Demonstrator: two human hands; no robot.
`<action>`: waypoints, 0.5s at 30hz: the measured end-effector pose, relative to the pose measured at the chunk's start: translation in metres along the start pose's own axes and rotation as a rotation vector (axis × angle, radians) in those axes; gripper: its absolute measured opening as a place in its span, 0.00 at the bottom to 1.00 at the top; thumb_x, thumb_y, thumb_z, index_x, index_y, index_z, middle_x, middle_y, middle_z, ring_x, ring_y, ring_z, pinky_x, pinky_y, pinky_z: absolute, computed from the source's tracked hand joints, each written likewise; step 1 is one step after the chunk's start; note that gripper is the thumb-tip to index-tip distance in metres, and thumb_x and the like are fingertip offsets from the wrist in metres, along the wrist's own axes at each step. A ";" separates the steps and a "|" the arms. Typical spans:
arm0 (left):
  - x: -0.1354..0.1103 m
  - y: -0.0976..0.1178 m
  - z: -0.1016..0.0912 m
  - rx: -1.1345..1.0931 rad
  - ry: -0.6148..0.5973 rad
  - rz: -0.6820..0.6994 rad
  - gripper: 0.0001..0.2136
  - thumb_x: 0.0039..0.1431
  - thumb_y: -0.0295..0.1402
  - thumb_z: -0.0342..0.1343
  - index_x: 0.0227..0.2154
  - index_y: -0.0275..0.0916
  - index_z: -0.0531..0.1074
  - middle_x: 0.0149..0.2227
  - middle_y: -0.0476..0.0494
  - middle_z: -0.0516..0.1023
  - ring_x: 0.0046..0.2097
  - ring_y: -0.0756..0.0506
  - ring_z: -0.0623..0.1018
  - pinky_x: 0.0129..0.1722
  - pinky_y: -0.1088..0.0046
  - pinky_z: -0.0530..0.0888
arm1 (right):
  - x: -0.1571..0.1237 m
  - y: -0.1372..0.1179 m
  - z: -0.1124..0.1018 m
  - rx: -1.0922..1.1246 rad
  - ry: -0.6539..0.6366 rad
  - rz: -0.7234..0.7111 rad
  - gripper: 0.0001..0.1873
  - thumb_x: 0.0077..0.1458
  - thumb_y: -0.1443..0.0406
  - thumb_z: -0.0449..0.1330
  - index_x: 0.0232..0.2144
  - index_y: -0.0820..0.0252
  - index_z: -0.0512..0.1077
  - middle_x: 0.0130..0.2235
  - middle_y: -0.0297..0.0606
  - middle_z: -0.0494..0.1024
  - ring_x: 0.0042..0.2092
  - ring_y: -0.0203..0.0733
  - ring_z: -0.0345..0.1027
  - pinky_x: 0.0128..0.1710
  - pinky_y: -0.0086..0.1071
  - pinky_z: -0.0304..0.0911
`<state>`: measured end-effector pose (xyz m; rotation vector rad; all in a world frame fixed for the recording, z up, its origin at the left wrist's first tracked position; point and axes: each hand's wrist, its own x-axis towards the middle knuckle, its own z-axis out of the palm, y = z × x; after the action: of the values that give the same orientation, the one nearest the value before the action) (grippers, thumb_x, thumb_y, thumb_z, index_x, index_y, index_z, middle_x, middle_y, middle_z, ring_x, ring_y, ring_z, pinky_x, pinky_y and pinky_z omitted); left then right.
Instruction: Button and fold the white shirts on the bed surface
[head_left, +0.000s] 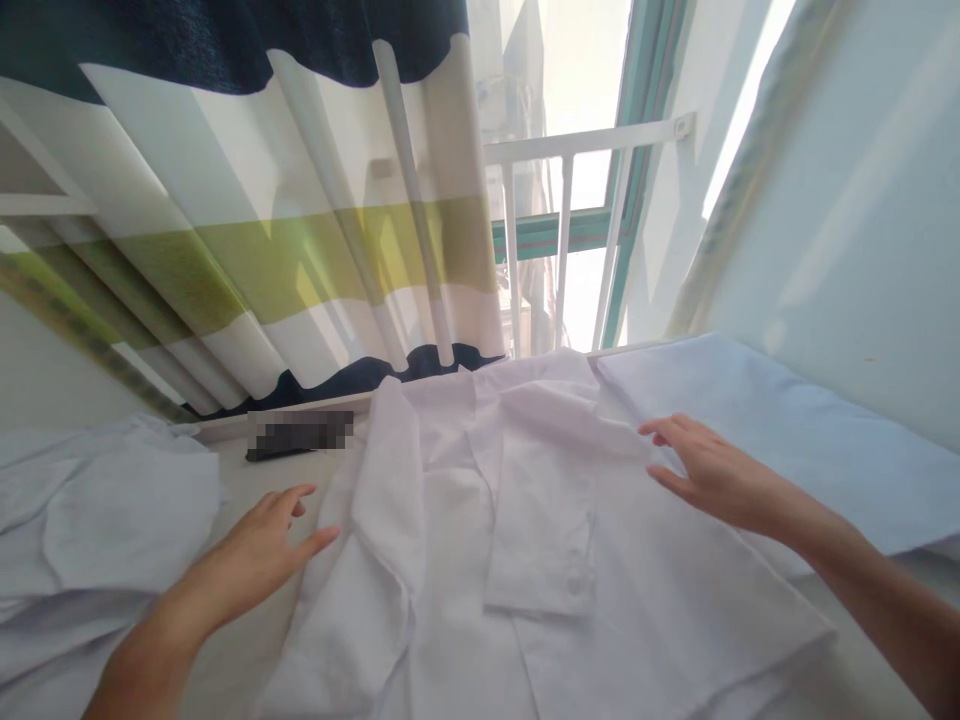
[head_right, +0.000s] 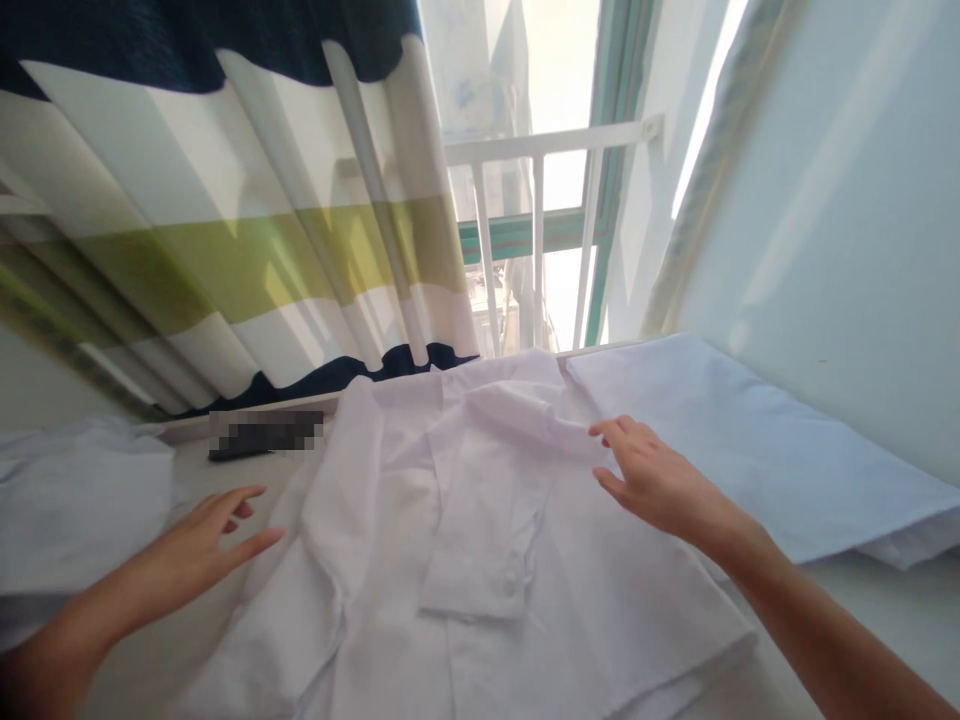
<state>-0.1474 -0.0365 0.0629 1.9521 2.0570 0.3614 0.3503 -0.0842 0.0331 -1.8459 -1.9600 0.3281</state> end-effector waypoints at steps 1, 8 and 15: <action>0.001 0.011 0.003 0.049 0.030 0.061 0.31 0.48 0.57 0.54 0.48 0.36 0.69 0.44 0.33 0.75 0.45 0.35 0.76 0.47 0.59 0.71 | 0.001 -0.017 0.006 -0.012 -0.065 -0.088 0.18 0.58 0.56 0.52 0.47 0.56 0.68 0.48 0.44 0.73 0.50 0.50 0.69 0.51 0.44 0.65; -0.019 0.060 0.040 0.227 -0.300 0.047 0.33 0.50 0.58 0.50 0.50 0.37 0.68 0.51 0.30 0.75 0.48 0.31 0.76 0.47 0.51 0.70 | -0.015 -0.060 0.036 -0.265 -0.281 -0.168 0.29 0.55 0.53 0.59 0.55 0.64 0.68 0.49 0.51 0.75 0.51 0.56 0.69 0.50 0.46 0.67; -0.041 0.037 0.034 0.256 -0.392 0.092 0.36 0.51 0.52 0.52 0.62 0.39 0.60 0.61 0.33 0.68 0.54 0.30 0.74 0.51 0.50 0.71 | -0.105 -0.020 0.065 -0.439 -0.120 -0.217 0.30 0.52 0.57 0.59 0.57 0.58 0.69 0.50 0.51 0.78 0.38 0.55 0.77 0.32 0.42 0.72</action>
<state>-0.0986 -0.0755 0.0460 2.0632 1.8325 -0.2641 0.3051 -0.1820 -0.0297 -1.8698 -2.4418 -0.0689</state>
